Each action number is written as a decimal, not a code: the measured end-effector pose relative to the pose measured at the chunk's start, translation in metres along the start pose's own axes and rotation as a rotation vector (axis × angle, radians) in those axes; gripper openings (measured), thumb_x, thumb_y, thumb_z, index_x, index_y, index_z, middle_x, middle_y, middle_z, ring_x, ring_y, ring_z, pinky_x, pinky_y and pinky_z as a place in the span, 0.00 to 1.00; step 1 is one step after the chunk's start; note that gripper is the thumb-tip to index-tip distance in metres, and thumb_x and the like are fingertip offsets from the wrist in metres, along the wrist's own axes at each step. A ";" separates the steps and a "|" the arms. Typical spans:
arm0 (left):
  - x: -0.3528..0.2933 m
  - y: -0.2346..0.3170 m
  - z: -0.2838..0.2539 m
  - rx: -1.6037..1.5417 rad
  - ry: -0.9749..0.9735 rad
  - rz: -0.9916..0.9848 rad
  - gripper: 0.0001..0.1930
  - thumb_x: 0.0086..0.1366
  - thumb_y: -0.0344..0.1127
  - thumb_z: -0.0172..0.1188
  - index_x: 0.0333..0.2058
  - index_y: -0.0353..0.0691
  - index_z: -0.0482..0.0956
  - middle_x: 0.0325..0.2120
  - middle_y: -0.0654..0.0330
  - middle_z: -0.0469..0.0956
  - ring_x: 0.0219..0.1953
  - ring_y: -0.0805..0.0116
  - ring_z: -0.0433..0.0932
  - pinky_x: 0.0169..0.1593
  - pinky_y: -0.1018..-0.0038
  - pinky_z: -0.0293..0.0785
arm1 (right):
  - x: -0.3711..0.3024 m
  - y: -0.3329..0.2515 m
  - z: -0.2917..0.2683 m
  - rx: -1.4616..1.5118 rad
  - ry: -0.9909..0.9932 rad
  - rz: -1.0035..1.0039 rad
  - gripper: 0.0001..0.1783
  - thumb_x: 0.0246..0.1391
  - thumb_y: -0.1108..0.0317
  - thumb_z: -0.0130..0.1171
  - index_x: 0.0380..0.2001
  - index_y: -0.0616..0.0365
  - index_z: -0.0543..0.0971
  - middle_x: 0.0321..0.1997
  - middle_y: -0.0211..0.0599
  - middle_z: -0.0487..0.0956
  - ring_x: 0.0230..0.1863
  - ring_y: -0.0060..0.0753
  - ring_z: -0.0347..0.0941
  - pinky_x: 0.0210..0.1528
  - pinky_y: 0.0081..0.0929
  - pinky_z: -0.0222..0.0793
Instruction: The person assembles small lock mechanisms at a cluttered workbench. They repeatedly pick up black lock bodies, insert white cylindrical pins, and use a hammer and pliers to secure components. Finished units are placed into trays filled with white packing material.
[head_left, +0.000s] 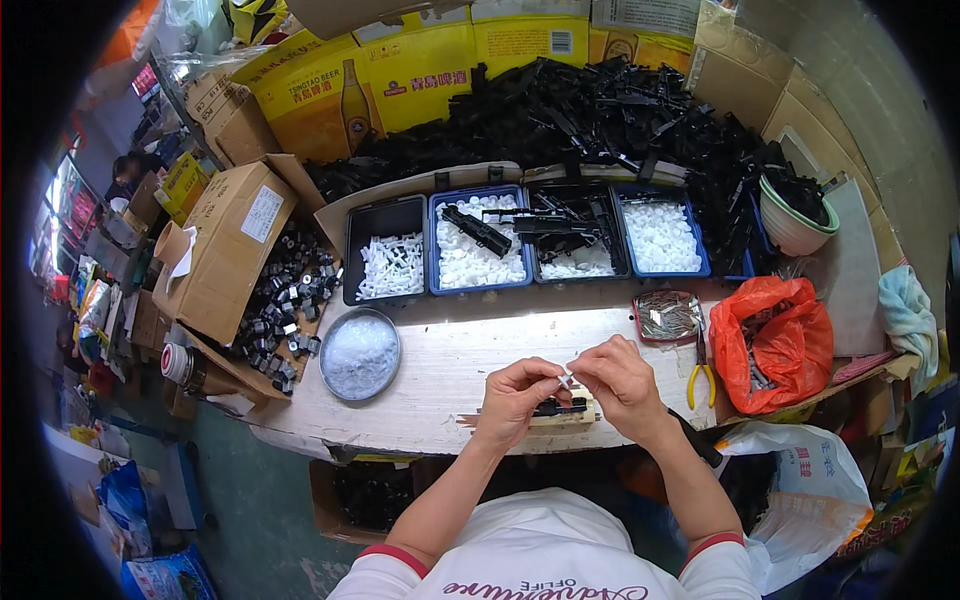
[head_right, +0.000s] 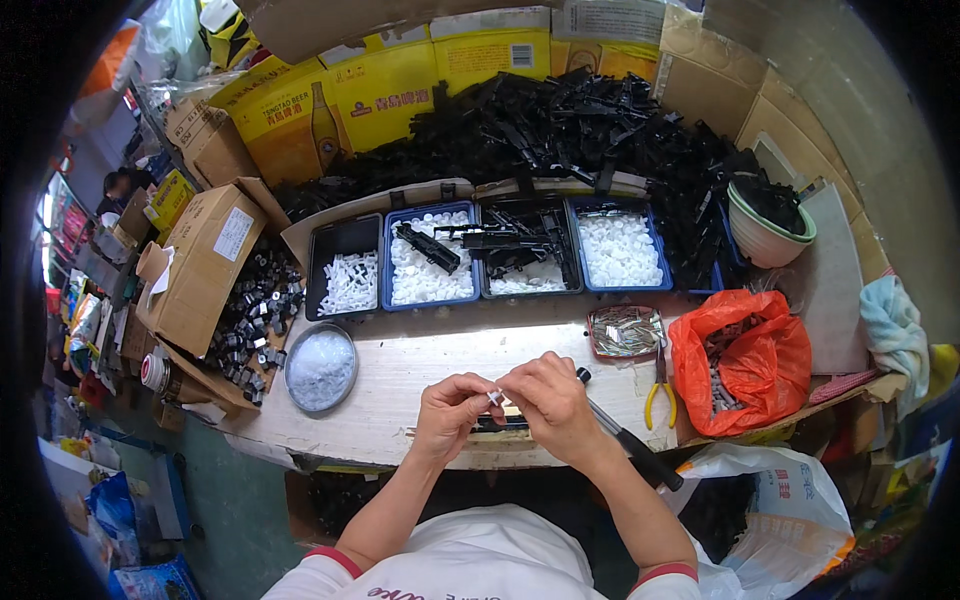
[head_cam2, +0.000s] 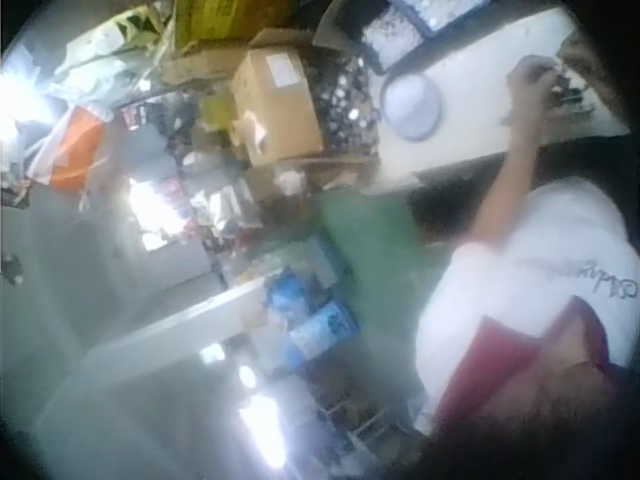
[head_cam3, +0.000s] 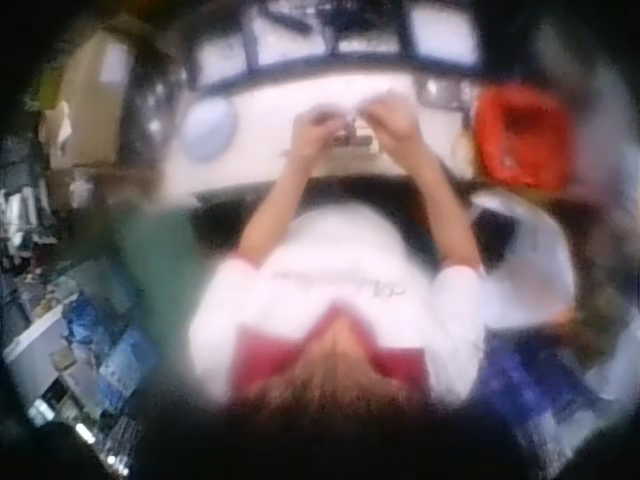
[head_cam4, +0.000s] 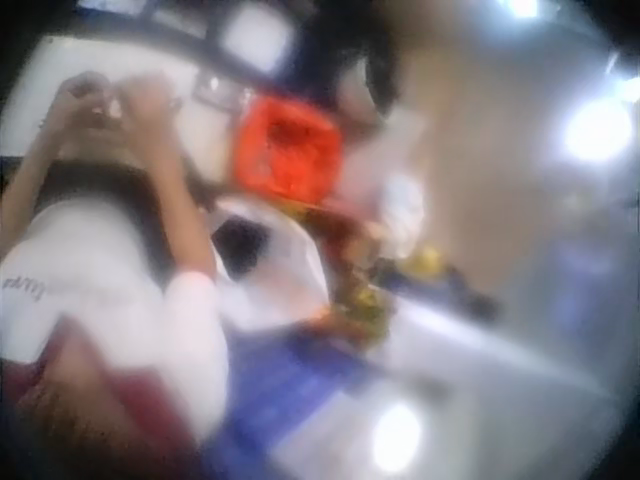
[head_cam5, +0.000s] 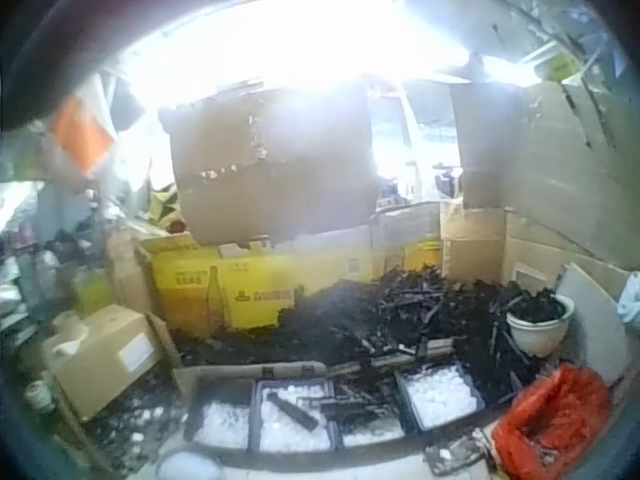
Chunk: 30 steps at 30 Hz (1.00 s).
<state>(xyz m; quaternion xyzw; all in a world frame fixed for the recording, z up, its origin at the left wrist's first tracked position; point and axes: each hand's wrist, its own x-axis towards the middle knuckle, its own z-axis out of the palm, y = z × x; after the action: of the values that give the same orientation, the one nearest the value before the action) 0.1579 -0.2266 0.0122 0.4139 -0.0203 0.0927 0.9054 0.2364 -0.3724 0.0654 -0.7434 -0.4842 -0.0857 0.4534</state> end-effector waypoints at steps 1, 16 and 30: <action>-0.001 -0.001 -0.001 0.035 0.022 0.017 0.06 0.57 0.22 0.54 0.34 0.32 0.75 0.29 0.56 0.76 0.31 0.70 0.77 0.36 0.74 0.76 | -0.002 -0.001 0.001 -0.006 0.018 0.022 0.08 0.39 0.77 0.59 0.28 0.58 0.76 0.25 0.32 0.73 0.28 0.33 0.66 0.33 0.27 0.57; -0.016 -0.002 0.000 0.590 0.161 0.253 0.07 0.53 0.18 0.56 0.32 0.31 0.75 0.31 0.57 0.75 0.34 0.71 0.75 0.38 0.77 0.73 | -0.018 -0.003 0.028 -0.062 0.057 0.047 0.06 0.37 0.75 0.59 0.23 0.57 0.74 0.24 0.30 0.72 0.28 0.30 0.65 0.31 0.27 0.52; -0.038 -0.002 -0.024 1.399 0.110 0.238 0.07 0.43 0.27 0.62 0.24 0.41 0.77 0.35 0.65 0.74 0.44 0.66 0.65 0.46 0.68 0.53 | -0.020 0.013 0.041 -0.340 -0.499 -0.119 0.06 0.35 0.70 0.59 0.21 0.55 0.74 0.23 0.30 0.70 0.33 0.31 0.65 0.37 0.33 0.52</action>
<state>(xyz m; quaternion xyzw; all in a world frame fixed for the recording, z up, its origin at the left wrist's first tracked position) 0.1199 -0.2154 -0.0095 0.8876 0.0447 0.2032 0.4109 0.2240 -0.3558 0.0234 -0.7771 -0.6019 -0.0067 0.1838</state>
